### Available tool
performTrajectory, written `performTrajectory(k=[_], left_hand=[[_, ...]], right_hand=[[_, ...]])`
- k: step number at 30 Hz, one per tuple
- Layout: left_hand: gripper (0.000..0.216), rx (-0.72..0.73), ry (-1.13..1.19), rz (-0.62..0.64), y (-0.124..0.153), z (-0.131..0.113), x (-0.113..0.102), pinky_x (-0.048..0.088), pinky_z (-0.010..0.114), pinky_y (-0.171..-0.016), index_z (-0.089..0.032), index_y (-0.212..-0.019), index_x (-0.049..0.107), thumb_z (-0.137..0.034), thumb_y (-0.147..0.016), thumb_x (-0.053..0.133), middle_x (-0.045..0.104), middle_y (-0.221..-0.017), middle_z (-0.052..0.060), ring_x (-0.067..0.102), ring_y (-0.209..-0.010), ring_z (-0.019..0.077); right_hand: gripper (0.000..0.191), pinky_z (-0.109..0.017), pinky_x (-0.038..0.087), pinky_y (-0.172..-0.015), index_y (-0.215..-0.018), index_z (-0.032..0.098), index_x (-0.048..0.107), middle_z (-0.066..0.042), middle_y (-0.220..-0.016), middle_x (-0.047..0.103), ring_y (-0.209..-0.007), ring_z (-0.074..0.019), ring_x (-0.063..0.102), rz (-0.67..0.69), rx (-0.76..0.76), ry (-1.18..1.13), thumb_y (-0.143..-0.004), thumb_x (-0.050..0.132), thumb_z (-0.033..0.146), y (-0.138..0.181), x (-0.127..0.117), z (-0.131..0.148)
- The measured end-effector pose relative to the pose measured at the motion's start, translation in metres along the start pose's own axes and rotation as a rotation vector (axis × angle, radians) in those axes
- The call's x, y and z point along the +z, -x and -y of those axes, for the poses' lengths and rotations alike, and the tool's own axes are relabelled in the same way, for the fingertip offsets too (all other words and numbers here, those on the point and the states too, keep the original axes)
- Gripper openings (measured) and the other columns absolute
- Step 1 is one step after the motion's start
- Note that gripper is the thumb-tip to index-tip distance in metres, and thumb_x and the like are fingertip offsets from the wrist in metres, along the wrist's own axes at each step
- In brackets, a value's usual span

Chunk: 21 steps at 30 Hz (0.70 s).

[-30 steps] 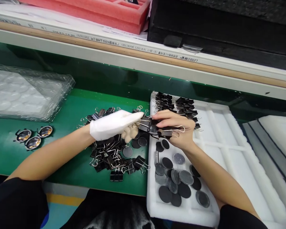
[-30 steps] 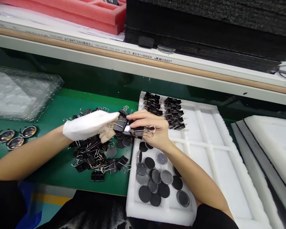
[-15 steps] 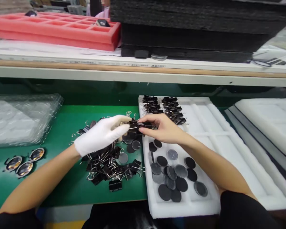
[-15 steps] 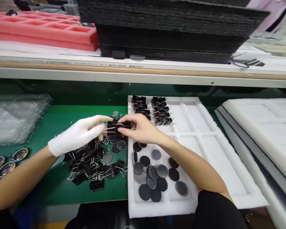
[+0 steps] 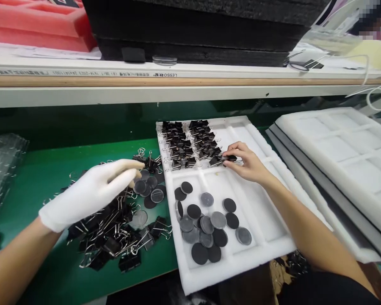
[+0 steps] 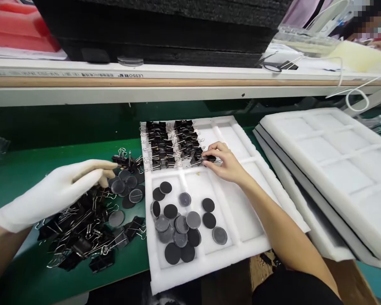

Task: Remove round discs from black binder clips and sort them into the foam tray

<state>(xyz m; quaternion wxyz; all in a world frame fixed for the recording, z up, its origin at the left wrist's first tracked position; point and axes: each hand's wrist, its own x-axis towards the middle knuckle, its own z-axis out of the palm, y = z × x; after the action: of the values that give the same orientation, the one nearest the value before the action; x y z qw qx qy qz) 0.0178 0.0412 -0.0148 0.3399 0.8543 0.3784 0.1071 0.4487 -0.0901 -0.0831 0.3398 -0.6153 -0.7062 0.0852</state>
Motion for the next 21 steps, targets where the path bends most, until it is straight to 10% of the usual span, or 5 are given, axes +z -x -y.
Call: performTrajectory(k=[17,21], left_hand=[[0.042,-0.029,-0.131,-0.047,0.02,0.008,-0.014,0.059,0.033,-0.095,-0.035,-0.13,0.071,-0.057,-0.103,0.046,0.079,-0.117,-0.001,0.076,-0.105,0.0226],[0.039,-0.06,-0.237,-0.278,0.067,0.028,-0.029,0.054,0.033,-0.105,-0.03,-0.136,0.066,-0.045,-0.106,0.048,0.075,-0.13,0.0,0.071,-0.117,0.0206]], right_hand=[[0.029,-0.062,0.046,-0.099,-0.114,0.024,0.074,-0.014,-0.11,0.056,-0.112,-0.0378,0.058,-0.062,-0.163,0.217,-0.096,0.068,0.046,0.009,0.019,0.002],[0.024,-0.047,0.062,-0.083,-0.115,0.039,0.072,-0.011,-0.107,0.074,-0.097,-0.031,0.073,0.393,-0.058,0.004,-0.091,0.077,0.04,0.032,-0.008,0.014]])
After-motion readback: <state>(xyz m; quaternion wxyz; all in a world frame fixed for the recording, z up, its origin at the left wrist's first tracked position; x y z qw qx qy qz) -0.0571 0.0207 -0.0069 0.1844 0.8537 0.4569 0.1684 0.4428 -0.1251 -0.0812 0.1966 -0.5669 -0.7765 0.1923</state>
